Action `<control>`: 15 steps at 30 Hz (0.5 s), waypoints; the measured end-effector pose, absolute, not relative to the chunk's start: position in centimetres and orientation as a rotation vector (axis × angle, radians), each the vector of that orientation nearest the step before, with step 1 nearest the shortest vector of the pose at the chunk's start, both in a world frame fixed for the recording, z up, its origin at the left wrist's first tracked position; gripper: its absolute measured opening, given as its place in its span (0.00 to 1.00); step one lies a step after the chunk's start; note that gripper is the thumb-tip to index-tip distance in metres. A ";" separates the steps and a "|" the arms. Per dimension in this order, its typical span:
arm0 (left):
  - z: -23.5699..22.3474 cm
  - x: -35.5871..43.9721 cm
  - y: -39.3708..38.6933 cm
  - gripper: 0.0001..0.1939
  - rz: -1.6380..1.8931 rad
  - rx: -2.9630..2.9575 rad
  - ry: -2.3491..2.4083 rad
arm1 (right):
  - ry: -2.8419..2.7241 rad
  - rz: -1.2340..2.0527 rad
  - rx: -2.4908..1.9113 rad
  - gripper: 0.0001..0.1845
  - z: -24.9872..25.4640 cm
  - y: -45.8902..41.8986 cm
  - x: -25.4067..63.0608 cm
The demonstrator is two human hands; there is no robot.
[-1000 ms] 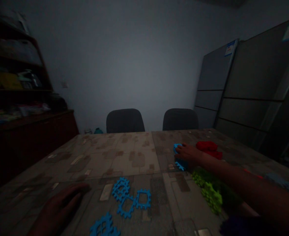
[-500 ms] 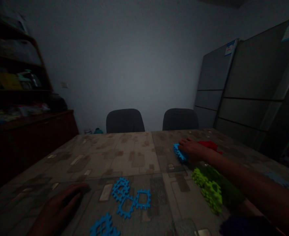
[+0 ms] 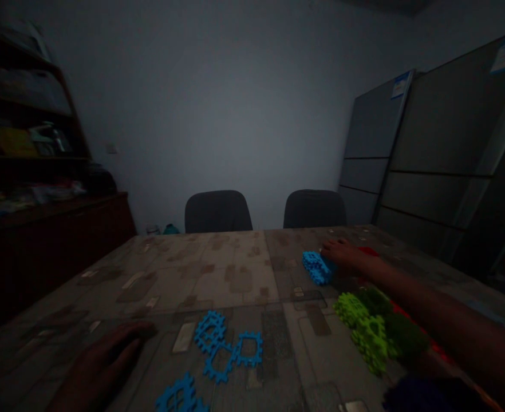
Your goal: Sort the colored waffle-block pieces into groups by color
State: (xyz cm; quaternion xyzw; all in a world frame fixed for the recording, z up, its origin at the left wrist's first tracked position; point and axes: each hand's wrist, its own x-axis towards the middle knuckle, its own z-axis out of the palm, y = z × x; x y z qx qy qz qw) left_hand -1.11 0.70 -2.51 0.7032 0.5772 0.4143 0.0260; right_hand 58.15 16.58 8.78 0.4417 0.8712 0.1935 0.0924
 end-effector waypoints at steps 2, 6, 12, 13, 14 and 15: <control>-2.3 -1.0 0.7 0.15 1.284 2.193 1.782 | 2.561 0.563 1.317 0.25 8.6 16.4 58.3; -1.5 -0.7 0.5 0.13 1.328 2.234 1.763 | 2.536 0.541 1.313 0.24 8.3 16.2 58.1; -0.9 -0.4 0.2 0.13 1.297 2.233 1.752 | 2.498 0.509 1.280 0.15 8.2 16.1 58.1; -1.0 -0.5 0.3 0.13 1.302 2.228 1.745 | 2.500 0.503 1.269 0.15 8.0 16.0 58.0; -1.2 -0.5 0.4 0.13 1.299 2.223 1.739 | 2.504 0.498 1.257 0.15 7.9 15.9 57.9; -1.4 -0.6 0.4 0.13 1.291 2.220 1.740 | 2.509 0.493 1.245 0.16 7.6 15.9 57.7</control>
